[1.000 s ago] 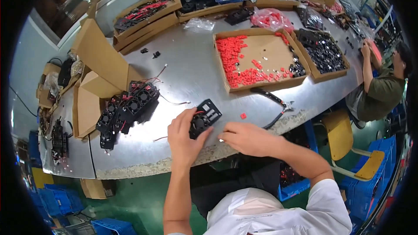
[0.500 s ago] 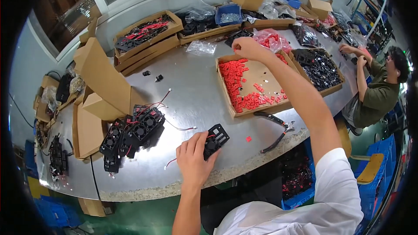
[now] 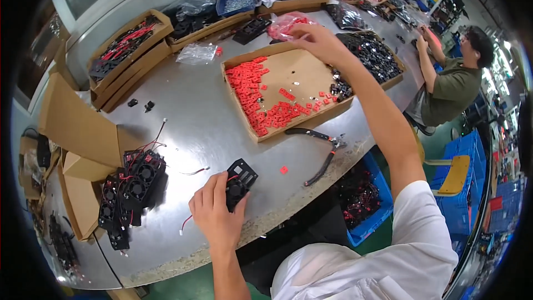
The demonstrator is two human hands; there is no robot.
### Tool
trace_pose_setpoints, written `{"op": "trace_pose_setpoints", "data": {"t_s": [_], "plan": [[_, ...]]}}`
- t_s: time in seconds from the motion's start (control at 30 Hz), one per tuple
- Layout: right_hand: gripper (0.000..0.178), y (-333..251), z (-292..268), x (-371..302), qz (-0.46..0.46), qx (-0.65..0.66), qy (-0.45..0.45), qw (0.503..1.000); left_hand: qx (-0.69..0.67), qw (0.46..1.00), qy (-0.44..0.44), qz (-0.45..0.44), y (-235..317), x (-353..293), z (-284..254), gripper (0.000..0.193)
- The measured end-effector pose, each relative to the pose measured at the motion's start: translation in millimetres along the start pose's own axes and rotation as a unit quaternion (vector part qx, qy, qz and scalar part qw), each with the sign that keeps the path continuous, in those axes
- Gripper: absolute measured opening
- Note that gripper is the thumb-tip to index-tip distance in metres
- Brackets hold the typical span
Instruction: Manually process and assemble small electronic components using pliers at a factory workbench.
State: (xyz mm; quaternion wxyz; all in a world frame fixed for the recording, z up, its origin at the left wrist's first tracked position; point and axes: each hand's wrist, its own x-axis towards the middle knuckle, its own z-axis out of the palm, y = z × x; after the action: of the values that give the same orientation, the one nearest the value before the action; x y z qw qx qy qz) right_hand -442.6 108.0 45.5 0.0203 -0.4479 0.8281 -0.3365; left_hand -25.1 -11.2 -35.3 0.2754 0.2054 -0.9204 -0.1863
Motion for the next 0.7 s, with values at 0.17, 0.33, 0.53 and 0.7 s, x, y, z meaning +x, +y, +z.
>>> {"op": "trace_pose_setpoints", "data": {"t_s": [0.17, 0.33, 0.53, 0.7], "plan": [[0.025, 17, -38, -83, 0.103, 0.111, 0.093, 0.984, 0.003, 1.0, -0.01, 0.001, 5, -2, 0, 0.069], [0.023, 63, -25, -136, 0.149, 0.113, 0.134, 0.973, 0.01, 1.0, -0.013, 0.004, 3, -4, 2, 0.069], [0.017, 68, 12, -105, 0.038, -0.08, 0.173, 0.981, 0.026, 1.0, 0.005, 0.012, 2, -4, 3, 0.07], [0.021, 93, 20, -25, 0.105, -0.365, 0.072, 0.922, 0.008, 1.0, 0.01, 0.026, 2, -2, 4, 0.068]]}}
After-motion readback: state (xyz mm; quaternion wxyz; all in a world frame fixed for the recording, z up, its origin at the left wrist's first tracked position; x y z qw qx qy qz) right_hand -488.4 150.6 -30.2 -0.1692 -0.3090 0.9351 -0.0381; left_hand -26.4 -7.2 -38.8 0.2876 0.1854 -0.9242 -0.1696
